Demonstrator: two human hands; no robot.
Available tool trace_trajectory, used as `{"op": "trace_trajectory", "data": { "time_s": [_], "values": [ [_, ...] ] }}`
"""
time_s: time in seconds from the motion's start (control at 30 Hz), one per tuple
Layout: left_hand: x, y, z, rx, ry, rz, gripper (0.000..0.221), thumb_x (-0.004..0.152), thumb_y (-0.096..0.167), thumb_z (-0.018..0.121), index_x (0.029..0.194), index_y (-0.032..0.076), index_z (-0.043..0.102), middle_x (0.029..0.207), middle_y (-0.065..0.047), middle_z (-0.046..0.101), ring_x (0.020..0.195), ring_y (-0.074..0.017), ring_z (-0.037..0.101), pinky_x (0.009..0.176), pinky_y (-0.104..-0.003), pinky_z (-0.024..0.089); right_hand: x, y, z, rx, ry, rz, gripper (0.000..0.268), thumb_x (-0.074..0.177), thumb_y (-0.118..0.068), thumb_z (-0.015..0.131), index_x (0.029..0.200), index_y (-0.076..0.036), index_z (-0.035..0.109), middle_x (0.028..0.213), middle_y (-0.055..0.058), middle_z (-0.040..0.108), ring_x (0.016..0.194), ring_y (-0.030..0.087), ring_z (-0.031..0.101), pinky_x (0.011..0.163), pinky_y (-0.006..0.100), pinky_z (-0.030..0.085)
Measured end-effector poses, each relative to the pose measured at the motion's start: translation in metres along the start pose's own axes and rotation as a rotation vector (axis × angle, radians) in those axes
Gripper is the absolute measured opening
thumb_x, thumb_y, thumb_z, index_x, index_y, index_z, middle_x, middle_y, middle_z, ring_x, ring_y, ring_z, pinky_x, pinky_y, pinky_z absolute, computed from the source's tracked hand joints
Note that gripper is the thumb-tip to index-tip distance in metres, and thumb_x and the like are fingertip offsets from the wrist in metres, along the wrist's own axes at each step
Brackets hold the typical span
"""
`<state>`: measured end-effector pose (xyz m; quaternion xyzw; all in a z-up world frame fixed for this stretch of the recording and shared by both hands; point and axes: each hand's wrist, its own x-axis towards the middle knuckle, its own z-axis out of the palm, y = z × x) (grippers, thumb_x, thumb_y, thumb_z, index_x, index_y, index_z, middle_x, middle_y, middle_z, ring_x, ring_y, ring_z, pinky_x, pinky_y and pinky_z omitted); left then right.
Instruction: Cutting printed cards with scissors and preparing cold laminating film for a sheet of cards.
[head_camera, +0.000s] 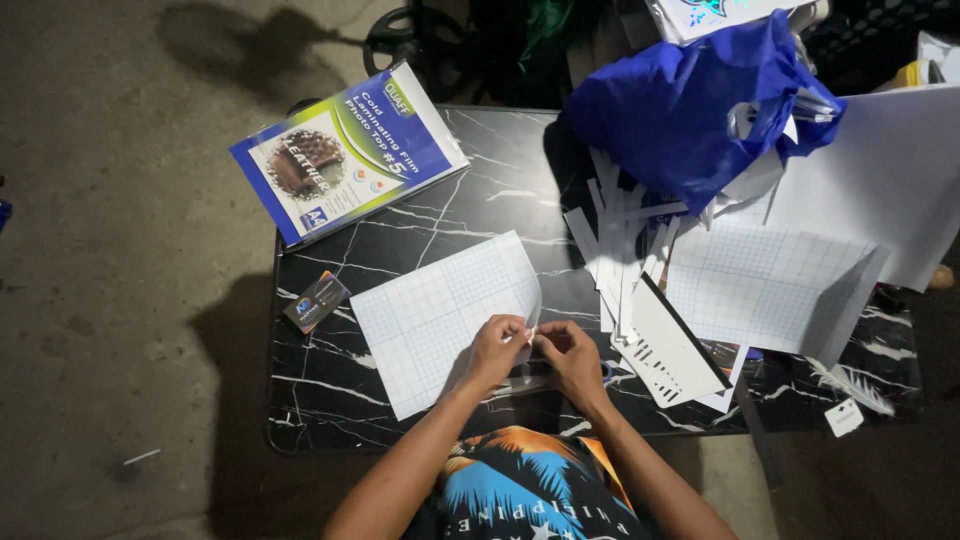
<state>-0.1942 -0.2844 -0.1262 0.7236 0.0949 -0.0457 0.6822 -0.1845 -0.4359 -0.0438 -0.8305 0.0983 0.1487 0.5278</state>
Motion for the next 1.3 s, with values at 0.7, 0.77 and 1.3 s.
{"op": "trace_trajectory", "data": {
  "time_s": [0.7,0.77,1.3],
  "values": [
    [0.007,0.024,-0.007,0.190,-0.089,0.090,0.022,0.093,0.022,0.074,0.090,0.004,0.063,0.118,-0.014,0.063,0.109,-0.0297,0.064,0.091,-0.037,0.051,0.008,-0.027,-0.010,-0.204,-0.108,-0.212,0.023,0.087,-0.004,0.072,0.108,-0.002,0.063,0.095,0.012,0.069,0.081,0.021,0.068,0.071,0.034,0.055],
    [0.008,0.028,-0.009,0.230,-0.123,0.053,0.019,0.094,0.021,0.071,0.089,0.004,0.063,0.123,-0.013,0.062,0.107,-0.0293,0.064,0.088,-0.037,0.052,0.007,-0.028,-0.013,-0.171,-0.122,-0.238,0.025,0.087,-0.004,0.071,0.111,-0.003,0.064,0.098,0.012,0.068,0.084,0.022,0.068,0.073,0.034,0.056],
    [0.007,0.028,-0.008,0.239,-0.102,0.188,0.012,0.079,0.010,0.073,0.077,0.003,0.064,0.143,-0.019,0.054,0.116,-0.0333,0.062,0.090,-0.041,0.055,0.062,-0.016,-0.008,-0.273,-0.161,-0.284,0.026,0.089,-0.009,0.072,0.112,-0.002,0.062,0.110,0.016,0.071,0.098,0.026,0.075,0.082,0.035,0.061]
  ]
}}
